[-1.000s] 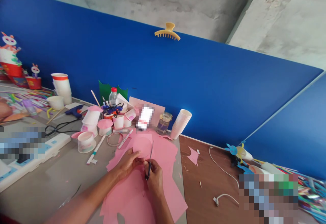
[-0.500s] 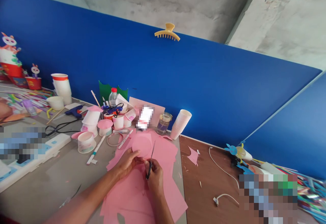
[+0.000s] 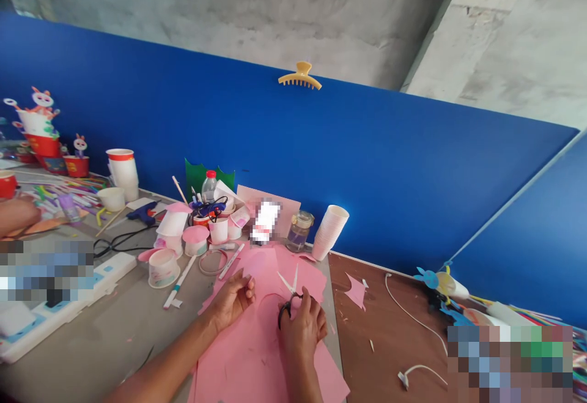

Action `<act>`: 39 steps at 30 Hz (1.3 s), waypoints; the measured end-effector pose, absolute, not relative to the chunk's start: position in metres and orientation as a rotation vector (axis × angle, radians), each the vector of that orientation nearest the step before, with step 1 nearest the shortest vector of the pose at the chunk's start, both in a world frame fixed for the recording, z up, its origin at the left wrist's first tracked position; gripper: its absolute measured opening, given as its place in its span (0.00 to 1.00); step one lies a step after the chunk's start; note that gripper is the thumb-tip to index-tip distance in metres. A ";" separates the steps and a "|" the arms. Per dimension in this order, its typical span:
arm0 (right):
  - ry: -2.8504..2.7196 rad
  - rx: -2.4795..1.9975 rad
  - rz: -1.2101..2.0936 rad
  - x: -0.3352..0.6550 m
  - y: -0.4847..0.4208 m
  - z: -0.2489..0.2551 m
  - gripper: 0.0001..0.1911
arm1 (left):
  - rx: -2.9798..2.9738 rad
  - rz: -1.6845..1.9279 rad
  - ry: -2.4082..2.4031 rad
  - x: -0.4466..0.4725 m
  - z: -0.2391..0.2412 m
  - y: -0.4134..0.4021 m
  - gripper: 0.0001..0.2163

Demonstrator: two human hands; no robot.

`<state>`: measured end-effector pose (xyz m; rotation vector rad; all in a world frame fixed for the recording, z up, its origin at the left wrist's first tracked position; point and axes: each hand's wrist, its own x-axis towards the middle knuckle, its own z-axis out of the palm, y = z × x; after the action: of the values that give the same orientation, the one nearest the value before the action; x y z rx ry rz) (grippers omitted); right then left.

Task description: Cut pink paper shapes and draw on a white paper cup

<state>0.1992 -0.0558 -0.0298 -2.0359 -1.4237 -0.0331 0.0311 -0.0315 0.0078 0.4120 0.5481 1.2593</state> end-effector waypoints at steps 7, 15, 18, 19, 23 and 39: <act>-1.569 -2.023 0.027 0.193 -0.059 -0.038 0.29 | 0.283 1.230 0.303 0.023 0.009 -0.035 0.12; -1.646 -2.011 0.035 0.189 -0.061 -0.037 0.26 | 0.404 1.223 0.358 0.026 0.009 -0.036 0.08; -1.614 -1.986 -0.043 0.190 -0.061 -0.031 0.22 | 0.538 1.328 0.627 0.034 0.002 -0.033 0.15; -1.612 -1.971 -0.034 0.191 -0.062 -0.029 0.20 | 0.586 1.379 0.733 0.036 0.000 -0.032 0.18; -1.704 -1.847 0.121 0.193 -0.061 -0.029 0.19 | 0.757 1.432 0.913 0.042 -0.005 -0.033 0.18; -1.318 -1.567 0.653 0.197 -0.061 -0.012 0.21 | 0.715 1.426 0.981 0.039 -0.015 -0.026 0.15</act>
<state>0.1974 -0.0608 -0.0124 -1.5671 -1.3176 0.6534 0.0391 -0.0257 -0.0149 0.7146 0.9811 1.4256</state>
